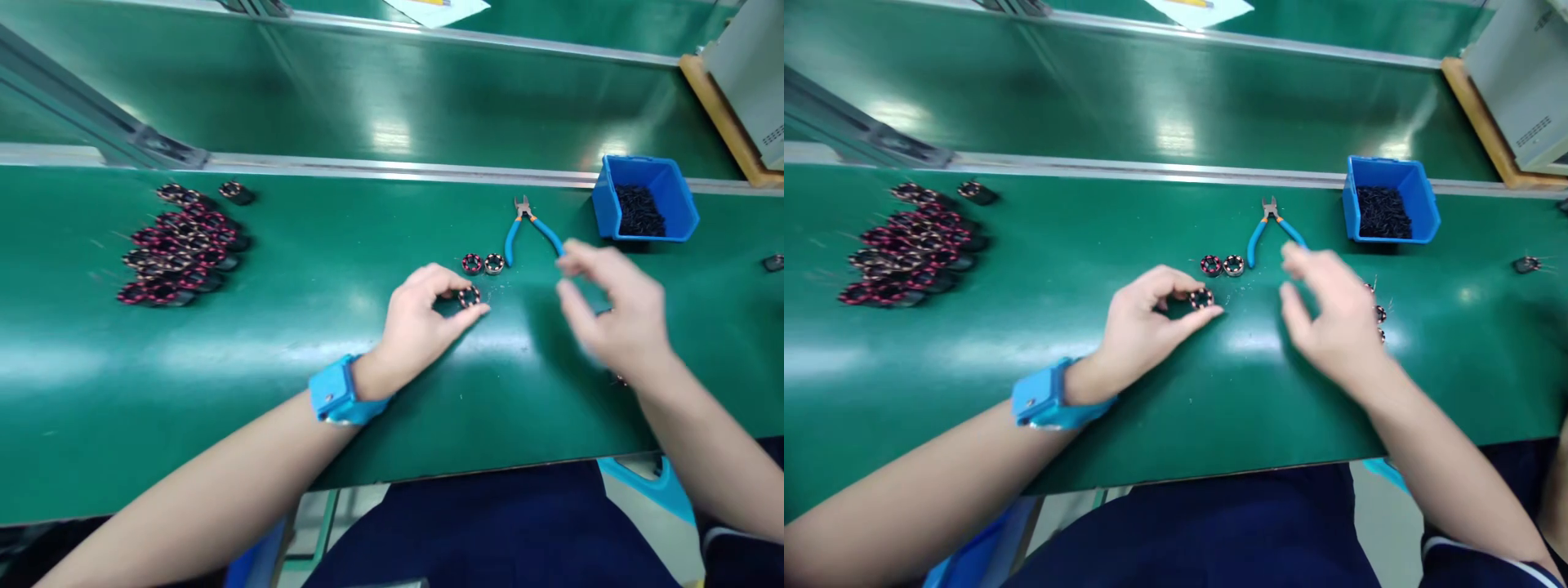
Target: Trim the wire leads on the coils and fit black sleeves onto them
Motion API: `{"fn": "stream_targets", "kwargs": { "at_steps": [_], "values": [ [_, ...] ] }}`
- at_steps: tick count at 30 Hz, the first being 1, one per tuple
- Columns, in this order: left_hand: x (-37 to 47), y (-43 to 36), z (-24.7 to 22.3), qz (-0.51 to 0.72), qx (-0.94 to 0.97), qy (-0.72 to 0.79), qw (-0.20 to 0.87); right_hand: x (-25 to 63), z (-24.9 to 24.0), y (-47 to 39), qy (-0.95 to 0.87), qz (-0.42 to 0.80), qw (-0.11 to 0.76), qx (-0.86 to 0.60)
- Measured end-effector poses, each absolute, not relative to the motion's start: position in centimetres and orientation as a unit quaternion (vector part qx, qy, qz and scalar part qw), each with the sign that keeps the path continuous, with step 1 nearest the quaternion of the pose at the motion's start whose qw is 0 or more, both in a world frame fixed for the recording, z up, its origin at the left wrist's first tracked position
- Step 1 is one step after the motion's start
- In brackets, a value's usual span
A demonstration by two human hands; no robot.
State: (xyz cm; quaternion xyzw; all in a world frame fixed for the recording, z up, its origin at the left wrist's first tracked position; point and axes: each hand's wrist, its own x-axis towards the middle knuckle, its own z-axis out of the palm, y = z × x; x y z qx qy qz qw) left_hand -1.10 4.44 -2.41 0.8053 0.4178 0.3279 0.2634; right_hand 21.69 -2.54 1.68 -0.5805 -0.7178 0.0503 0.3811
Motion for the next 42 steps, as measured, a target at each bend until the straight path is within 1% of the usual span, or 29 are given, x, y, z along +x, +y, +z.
{"fn": "stream_targets", "kwargs": {
  "at_steps": [1, 2, 4, 6, 8, 10, 12, 15, 22, 25, 27, 30, 32, 34, 38, 42],
  "values": [
    [-1.2, 5.4, -2.5, 0.322, 0.806, 0.437, 0.236, 23.6, 2.0, -1.1, -0.689, 0.003, 0.398, -0.607],
    [-1.2, 6.1, -2.5, 0.314, 0.808, 0.453, 0.209, 25.6, 2.1, 0.5, -0.666, -0.027, 0.39, -0.635],
    [-1.0, 6.5, -2.4, 0.31, 0.812, 0.471, 0.154, 29.4, 1.9, 3.6, -0.633, -0.06, 0.33, -0.698],
    [-0.4, 5.5, -2.1, 0.336, 0.818, 0.452, 0.121, 32.1, 1.4, 6.4, -0.611, -0.046, 0.255, -0.748],
    [0.9, 3.6, -1.8, 0.355, 0.841, 0.384, 0.137, 33.5, 0.8, 8.3, -0.588, -0.013, 0.186, -0.787],
    [2.9, 1.4, -1.6, 0.315, 0.877, 0.299, 0.205, 34.0, 0.5, 9.5, -0.562, 0.005, 0.148, -0.814],
    [5.2, -0.2, -1.6, 0.244, 0.898, 0.256, 0.263, 34.1, 0.5, 10.1, -0.549, 0.0, 0.143, -0.823],
    [8.2, -1.1, -1.7, 0.185, 0.907, 0.233, 0.299, 33.9, 0.7, 10.1, -0.554, -0.012, 0.151, -0.818],
    [11.2, -0.1, -2.2, 0.158, 0.927, 0.175, 0.29, 34.0, 0.8, 8.8, -0.573, -0.026, 0.152, -0.805],
    [11.5, 0.1, -2.3, 0.142, 0.931, 0.175, 0.286, 33.8, 1.2, 8.6, -0.578, -0.03, 0.176, -0.797],
    [11.5, 0.0, -2.2, 0.145, 0.93, 0.176, 0.289, 33.2, 1.7, 8.2, -0.577, -0.039, 0.214, -0.787],
    [11.1, -0.2, -2.0, 0.168, 0.923, 0.177, 0.297, 31.6, 2.7, 5.9, -0.567, -0.035, 0.319, -0.759],
    [10.5, -0.2, -1.8, 0.18, 0.92, 0.178, 0.299, 30.2, 3.0, 2.6, -0.556, -0.029, 0.403, -0.726],
    [9.8, -0.2, -1.7, 0.182, 0.92, 0.18, 0.298, 28.8, 2.8, -2.0, -0.535, -0.017, 0.458, -0.71],
    [9.3, -0.7, -1.6, 0.152, 0.933, 0.166, 0.28, 26.2, 0.9, -11.2, -0.439, 0.072, 0.489, -0.75],
    [10.3, -1.7, -1.6, 0.135, 0.945, 0.145, 0.26, 24.5, -1.1, -15.4, -0.39, 0.179, 0.474, -0.769]
  ]
}}
